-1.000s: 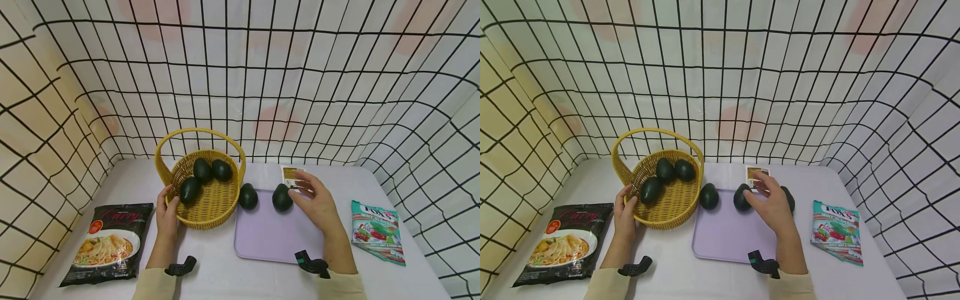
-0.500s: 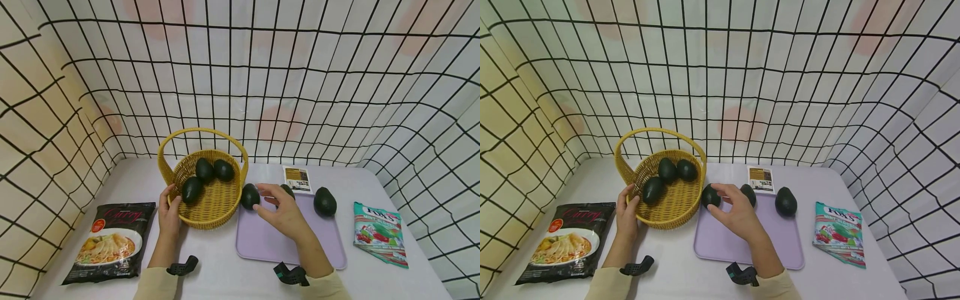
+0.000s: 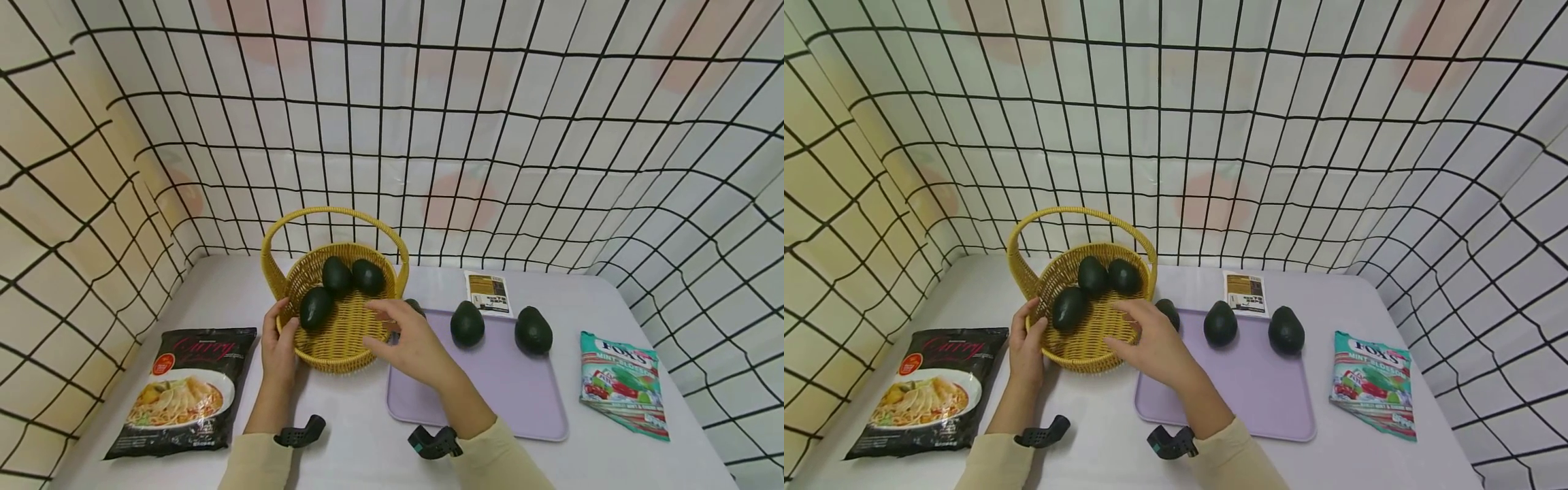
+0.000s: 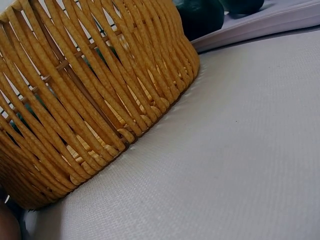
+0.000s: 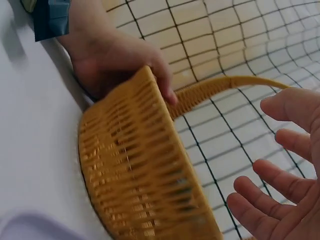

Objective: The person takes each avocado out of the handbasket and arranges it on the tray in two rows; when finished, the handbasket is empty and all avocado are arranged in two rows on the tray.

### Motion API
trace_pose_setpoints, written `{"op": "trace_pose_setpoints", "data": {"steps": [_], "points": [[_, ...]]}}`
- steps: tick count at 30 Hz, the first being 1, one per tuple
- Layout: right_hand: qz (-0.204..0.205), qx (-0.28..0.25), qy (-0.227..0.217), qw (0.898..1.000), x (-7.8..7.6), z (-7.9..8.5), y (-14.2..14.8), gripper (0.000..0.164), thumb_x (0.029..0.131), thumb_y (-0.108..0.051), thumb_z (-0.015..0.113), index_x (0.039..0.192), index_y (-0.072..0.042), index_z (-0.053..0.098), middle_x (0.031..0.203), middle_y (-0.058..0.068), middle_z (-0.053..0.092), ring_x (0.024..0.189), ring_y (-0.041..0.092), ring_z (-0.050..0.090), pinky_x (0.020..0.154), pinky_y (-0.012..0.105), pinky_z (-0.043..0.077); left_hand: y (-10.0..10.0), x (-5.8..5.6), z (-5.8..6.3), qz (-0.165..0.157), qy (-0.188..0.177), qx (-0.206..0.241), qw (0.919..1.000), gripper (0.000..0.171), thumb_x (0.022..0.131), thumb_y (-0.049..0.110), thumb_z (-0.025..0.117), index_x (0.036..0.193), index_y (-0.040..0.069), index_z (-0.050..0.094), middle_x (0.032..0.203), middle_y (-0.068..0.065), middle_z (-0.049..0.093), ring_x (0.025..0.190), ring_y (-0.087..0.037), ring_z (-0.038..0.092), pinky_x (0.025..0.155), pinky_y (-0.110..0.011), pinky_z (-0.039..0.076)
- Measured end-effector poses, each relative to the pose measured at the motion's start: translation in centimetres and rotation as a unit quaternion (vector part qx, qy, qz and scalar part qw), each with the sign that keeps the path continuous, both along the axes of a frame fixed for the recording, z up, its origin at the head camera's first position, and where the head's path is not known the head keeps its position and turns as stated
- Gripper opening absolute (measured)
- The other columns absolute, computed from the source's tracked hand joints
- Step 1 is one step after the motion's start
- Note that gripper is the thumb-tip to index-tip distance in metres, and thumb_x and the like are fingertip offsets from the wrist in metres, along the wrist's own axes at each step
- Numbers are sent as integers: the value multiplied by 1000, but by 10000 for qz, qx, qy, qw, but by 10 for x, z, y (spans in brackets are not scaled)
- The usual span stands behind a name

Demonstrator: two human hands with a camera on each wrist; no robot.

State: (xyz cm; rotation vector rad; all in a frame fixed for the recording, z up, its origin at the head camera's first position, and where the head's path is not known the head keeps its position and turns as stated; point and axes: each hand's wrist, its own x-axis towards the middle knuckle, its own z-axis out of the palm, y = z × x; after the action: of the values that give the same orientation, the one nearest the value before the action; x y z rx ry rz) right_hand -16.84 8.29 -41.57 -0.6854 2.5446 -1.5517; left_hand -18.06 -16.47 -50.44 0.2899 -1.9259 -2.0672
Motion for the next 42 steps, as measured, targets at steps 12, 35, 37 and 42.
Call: {"op": "trace_pose_setpoints", "data": {"steps": [12, 35, 37, 42], "points": [[201, 1055, -17, 9942, -47, -8, -62, 65, 89, -37, 78, 148, -26, 52, 150, 5, 49, 130, 32, 58, 97, 43, 57, -2, -2, -2, 32, 16, -15, 10000, 46, 104, 12, 46, 150, 11, 42, 164, -5, 33, 155, -23, 28, 127, -50, 24], [-114, 1761, -217, 9841, -80, -41, -101, 81, 83, -46, 82, 153, -28, 44, 162, 0, 40, 148, 24, 42, 117, 48, 42, 0, -3, -3, -30, -35, -12, 10000, 46, 104, 13, 48, 149, 13, 43, 164, -7, 33, 154, -26, 30, 126, -50, 26], [-59, 1821, -205, 9830, -81, -42, -103, 83, 83, -47, 82, 154, -28, 43, 162, 0, 39, 149, 23, 41, 118, 47, 41, 0, -3, -3, -28, -24, -4, 10000, 45, 104, 12, 48, 149, 12, 43, 164, -7, 34, 154, -25, 30, 126, -50, 26], [23, 1813, -346, 9828, -82, -44, -106, 87, 82, -44, 83, 156, -29, 40, 164, 1, 36, 149, 25, 40, 119, 49, 40, -1, -3, -1, 7, 19, -15, 10000, 46, 103, 10, 48, 149, 11, 43, 163, -7, 35, 154, -25, 31, 126, -50, 26]]}}
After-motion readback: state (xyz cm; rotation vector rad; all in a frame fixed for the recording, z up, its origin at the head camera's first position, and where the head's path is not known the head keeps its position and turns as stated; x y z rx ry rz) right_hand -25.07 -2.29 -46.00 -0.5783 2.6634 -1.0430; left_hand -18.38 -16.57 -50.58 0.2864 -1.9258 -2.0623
